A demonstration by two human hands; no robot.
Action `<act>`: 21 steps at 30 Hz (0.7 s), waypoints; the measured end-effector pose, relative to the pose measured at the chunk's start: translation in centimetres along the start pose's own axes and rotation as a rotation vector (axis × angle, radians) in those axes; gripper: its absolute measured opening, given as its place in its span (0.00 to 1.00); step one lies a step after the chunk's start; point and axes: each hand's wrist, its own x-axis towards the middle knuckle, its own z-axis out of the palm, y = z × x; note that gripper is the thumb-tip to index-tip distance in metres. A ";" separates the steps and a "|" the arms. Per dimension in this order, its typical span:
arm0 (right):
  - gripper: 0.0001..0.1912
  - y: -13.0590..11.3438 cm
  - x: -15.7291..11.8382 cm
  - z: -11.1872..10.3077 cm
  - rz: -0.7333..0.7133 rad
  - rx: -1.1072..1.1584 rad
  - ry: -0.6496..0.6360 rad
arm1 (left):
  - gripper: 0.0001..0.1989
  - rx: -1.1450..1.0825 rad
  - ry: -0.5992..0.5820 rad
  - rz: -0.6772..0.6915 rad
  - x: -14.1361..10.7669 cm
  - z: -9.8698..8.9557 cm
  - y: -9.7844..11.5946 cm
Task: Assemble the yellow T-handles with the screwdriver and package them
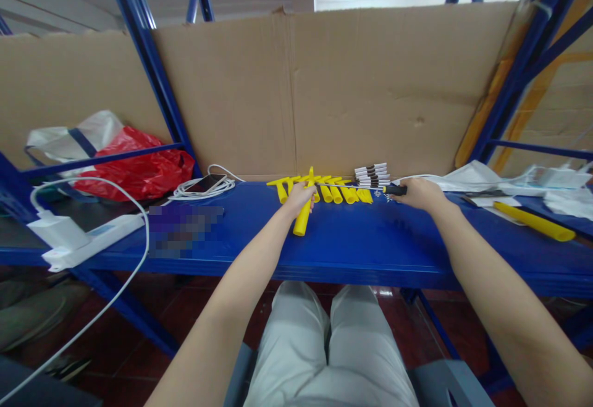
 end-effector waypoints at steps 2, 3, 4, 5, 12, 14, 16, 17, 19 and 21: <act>0.16 0.0 0.1 0.0 0.012 -0.002 -0.011 | 0.06 -0.001 0.002 -0.008 0.0 0.0 0.0; 0.16 0.1 0.1 0.1 0.010 -0.001 -0.009 | 0.06 0.001 0.004 -0.011 0.1 0.0 -0.1; 0.16 0.2 0.2 0.1 0.003 0.001 -0.004 | 0.06 0.003 0.005 -0.013 0.1 0.0 -0.1; 0.15 0.3 0.2 0.2 -0.007 0.004 0.002 | 0.07 0.006 0.004 -0.012 0.2 0.0 -0.1; 0.16 0.9 0.6 0.9 -0.120 0.029 0.049 | 0.06 0.005 0.002 -0.004 0.5 -0.1 -0.4; 0.16 1.1 0.6 1.1 -0.121 0.025 0.075 | 0.06 0.001 0.003 -0.003 0.4 -0.1 -0.4; 0.15 1.2 0.7 1.2 -0.122 0.030 0.099 | 0.06 0.003 0.005 -0.001 0.4 -0.1 -0.4; 0.15 1.3 0.7 1.3 -0.127 0.032 0.107 | 0.06 0.004 0.007 0.000 0.4 -0.1 -0.4; 0.14 1.4 0.8 1.3 -0.143 0.029 0.111 | 0.06 0.006 0.011 0.003 0.4 -0.1 -0.4; 0.13 1.5 0.8 1.3 -0.161 0.019 0.107 | 0.05 0.004 0.016 0.004 0.4 -0.1 -0.3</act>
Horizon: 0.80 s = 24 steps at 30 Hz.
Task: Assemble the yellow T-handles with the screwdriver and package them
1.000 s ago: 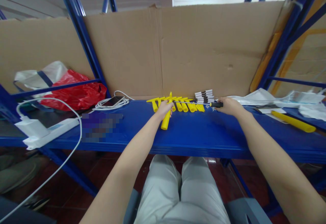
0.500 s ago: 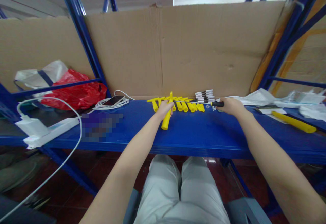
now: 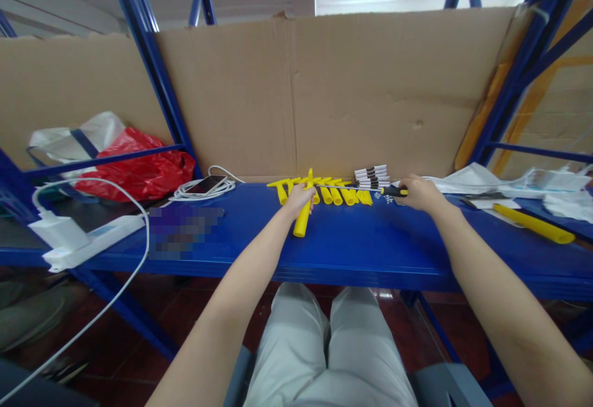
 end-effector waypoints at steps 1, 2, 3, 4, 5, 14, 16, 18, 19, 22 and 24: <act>0.13 0.0 0.0 0.0 -0.004 -0.004 0.000 | 0.05 0.000 0.001 -0.001 0.0 0.0 0.0; 0.13 -0.1 0.0 -0.1 0.000 -0.007 -0.003 | 0.05 -0.001 0.001 -0.002 0.0 0.0 0.0; 0.13 -0.2 0.0 -0.1 0.011 -0.007 -0.010 | 0.05 -0.002 0.002 -0.003 0.0 0.0 0.0; 0.14 -0.3 0.0 -0.2 0.032 -0.004 -0.024 | 0.05 -0.003 0.002 -0.004 0.0 0.0 0.0; 0.15 -0.5 -0.1 -0.3 0.056 0.000 -0.042 | 0.05 -0.005 0.002 -0.003 0.1 0.0 0.0; 0.16 -1.0 -0.2 -0.8 0.071 0.023 -0.141 | 0.05 -0.006 -0.001 -0.001 0.3 0.0 -0.1; 0.16 -1.0 -0.1 -0.7 0.051 0.033 -0.133 | 0.05 -0.008 0.002 0.000 0.2 0.0 -0.1; 0.17 -1.0 -0.1 -0.6 0.030 0.047 -0.115 | 0.05 -0.012 0.007 0.005 0.1 0.0 0.0; 0.17 -1.0 -0.1 -0.6 0.020 0.053 -0.100 | 0.05 -0.015 0.008 0.008 0.1 0.0 0.1; 0.17 -1.1 -0.2 -0.8 0.012 0.050 -0.047 | 0.05 -0.017 0.010 0.012 -0.1 0.0 0.2; 0.15 -1.1 -0.2 -0.8 0.018 0.032 -0.016 | 0.05 -0.015 0.014 0.009 -0.1 0.0 0.2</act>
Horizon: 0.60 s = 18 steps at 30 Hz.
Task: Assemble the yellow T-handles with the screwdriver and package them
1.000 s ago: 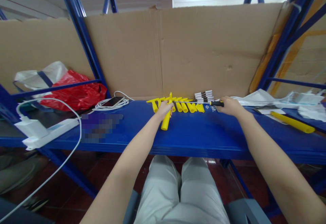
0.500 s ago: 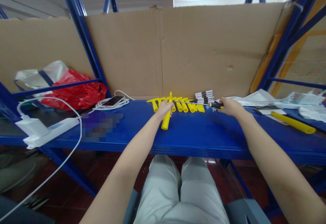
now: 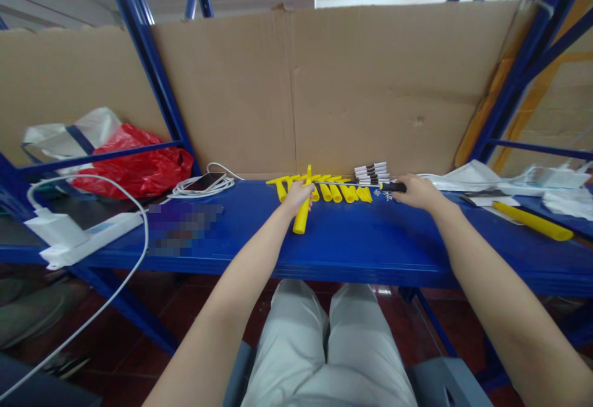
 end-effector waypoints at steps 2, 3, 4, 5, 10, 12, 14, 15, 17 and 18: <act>0.14 -0.1 0.0 0.0 0.001 -0.020 0.019 | 0.06 0.002 0.004 -0.001 0.0 0.0 0.0; 0.14 -0.1 0.0 0.0 -0.002 -0.025 0.025 | 0.06 0.003 0.004 -0.001 0.0 0.0 0.0; 0.14 -0.1 0.0 0.0 -0.004 -0.024 0.028 | 0.06 0.004 0.004 0.000 0.0 0.0 0.0; 0.14 0.0 0.0 0.1 0.000 -0.019 0.027 | 0.06 0.004 0.003 0.000 0.0 0.0 0.0; 0.17 0.0 -0.1 0.2 0.065 0.025 -0.022 | 0.06 0.003 0.001 -0.005 0.1 0.0 0.0; 0.17 0.0 -0.1 0.2 0.071 0.027 -0.024 | 0.05 0.010 0.001 -0.011 0.1 0.0 -0.1; 0.15 0.0 -0.1 0.1 0.056 0.025 -0.015 | 0.06 0.014 0.004 -0.017 0.3 0.0 -0.2; 0.15 0.0 -0.1 0.1 0.039 0.024 -0.010 | 0.06 0.014 0.005 -0.019 0.3 -0.1 -0.2; 0.15 0.0 0.0 0.2 -0.006 0.027 -0.005 | 0.06 0.013 0.009 -0.020 0.4 -0.1 -0.3; 0.15 0.0 0.0 0.2 -0.026 0.030 -0.004 | 0.06 0.012 0.012 -0.020 0.5 -0.2 -0.3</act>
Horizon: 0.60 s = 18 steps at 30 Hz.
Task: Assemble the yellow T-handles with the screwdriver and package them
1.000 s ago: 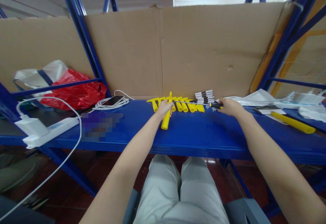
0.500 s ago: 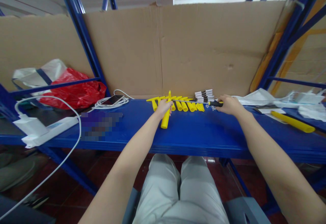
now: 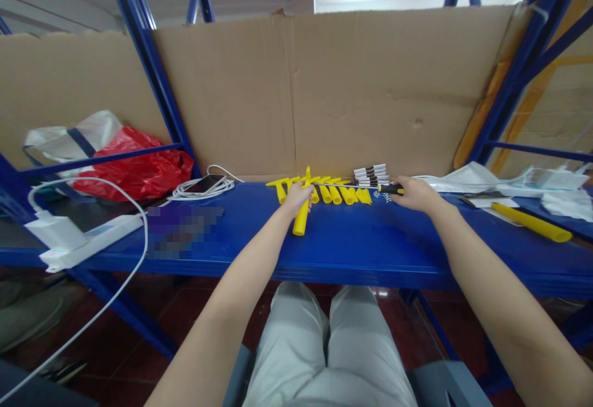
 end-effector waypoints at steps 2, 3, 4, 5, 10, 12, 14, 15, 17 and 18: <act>0.16 0.0 0.1 0.1 -0.030 0.009 0.002 | 0.06 -0.002 0.007 -0.003 0.1 0.0 0.0; 0.17 0.1 0.1 0.1 -0.038 0.013 0.001 | 0.07 -0.001 0.009 -0.005 0.1 0.0 0.0; 0.17 0.1 0.1 0.2 -0.041 0.015 0.001 | 0.07 0.000 0.010 -0.006 0.0 0.0 0.0; 0.18 0.1 0.2 0.2 -0.042 0.015 0.000 | 0.07 0.002 0.010 -0.005 0.0 0.0 0.0; 0.13 0.1 0.2 0.1 -0.059 0.004 0.020 | 0.06 0.005 0.007 0.007 -0.3 0.0 0.2; 0.09 0.0 0.2 -0.1 -0.066 -0.010 0.024 | 0.05 0.007 0.005 0.010 -0.3 0.0 0.2; 0.09 -0.2 0.1 -0.1 -0.038 -0.017 0.017 | 0.05 0.006 0.004 0.010 -0.3 0.1 0.1; 0.10 -0.2 0.0 -0.2 -0.010 -0.014 0.012 | 0.06 0.003 0.003 0.009 -0.2 0.1 0.1; 0.14 -0.3 0.0 -0.1 0.054 -0.002 0.004 | 0.06 -0.002 0.000 0.006 -0.2 0.1 0.0; 0.15 -0.3 -0.1 -0.1 0.077 0.002 -0.002 | 0.06 -0.003 -0.001 0.005 -0.2 0.1 0.0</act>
